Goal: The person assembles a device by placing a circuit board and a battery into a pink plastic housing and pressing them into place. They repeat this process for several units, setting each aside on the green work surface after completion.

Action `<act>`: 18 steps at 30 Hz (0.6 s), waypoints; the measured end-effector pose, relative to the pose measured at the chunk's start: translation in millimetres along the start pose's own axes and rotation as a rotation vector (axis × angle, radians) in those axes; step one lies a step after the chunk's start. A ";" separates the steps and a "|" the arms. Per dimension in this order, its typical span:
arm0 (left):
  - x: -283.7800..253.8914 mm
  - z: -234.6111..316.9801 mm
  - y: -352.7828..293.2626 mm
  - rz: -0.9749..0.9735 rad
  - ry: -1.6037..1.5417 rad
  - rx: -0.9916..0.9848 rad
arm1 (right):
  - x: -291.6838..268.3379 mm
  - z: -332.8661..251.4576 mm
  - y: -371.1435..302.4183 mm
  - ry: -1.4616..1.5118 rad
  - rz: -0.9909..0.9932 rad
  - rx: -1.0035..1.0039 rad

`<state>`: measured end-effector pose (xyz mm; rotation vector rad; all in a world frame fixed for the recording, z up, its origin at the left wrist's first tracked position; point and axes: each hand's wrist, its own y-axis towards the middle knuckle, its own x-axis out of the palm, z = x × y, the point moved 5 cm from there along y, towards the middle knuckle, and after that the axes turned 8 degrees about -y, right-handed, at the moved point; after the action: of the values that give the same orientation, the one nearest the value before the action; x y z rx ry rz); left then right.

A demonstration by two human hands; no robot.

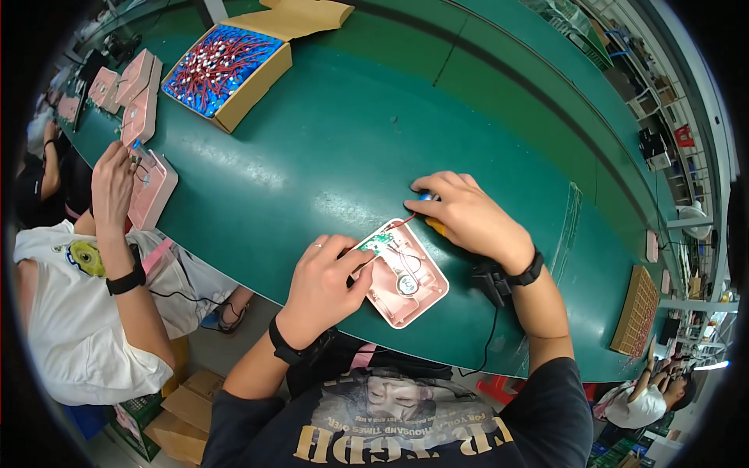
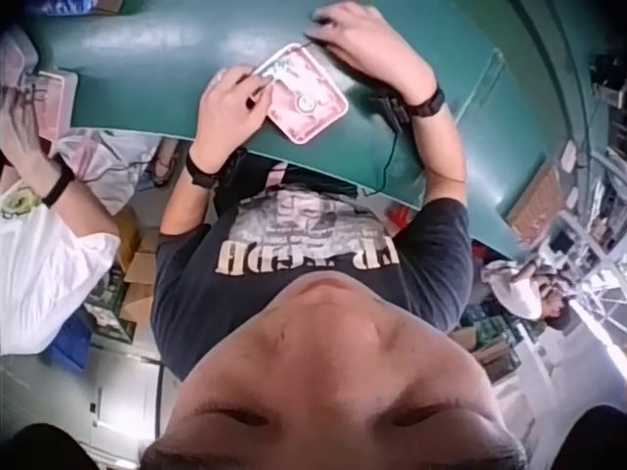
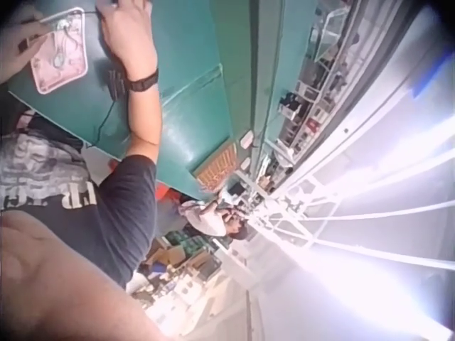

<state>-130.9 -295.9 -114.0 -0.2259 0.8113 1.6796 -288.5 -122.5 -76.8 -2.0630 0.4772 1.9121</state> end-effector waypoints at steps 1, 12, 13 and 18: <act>1.1 0.1 0.3 -0.005 0.000 0.006 | 7.4 2.1 -0.7 -0.004 -0.096 0.020; 0.7 0.1 -10.6 0.116 0.069 -0.029 | -21.7 -36.9 -23.7 0.102 -0.048 -0.139; 0.4 -0.2 -9.9 0.114 0.070 -0.027 | -17.9 -42.7 -24.9 0.095 -0.103 -0.145; 0.9 1.4 -10.4 0.119 0.077 -0.022 | -13.0 -53.0 -31.2 0.132 -0.300 -0.029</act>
<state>-121.2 -293.7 -117.5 -0.2637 0.8785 1.8012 -228.3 -116.3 -60.1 -2.1470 0.1552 1.6271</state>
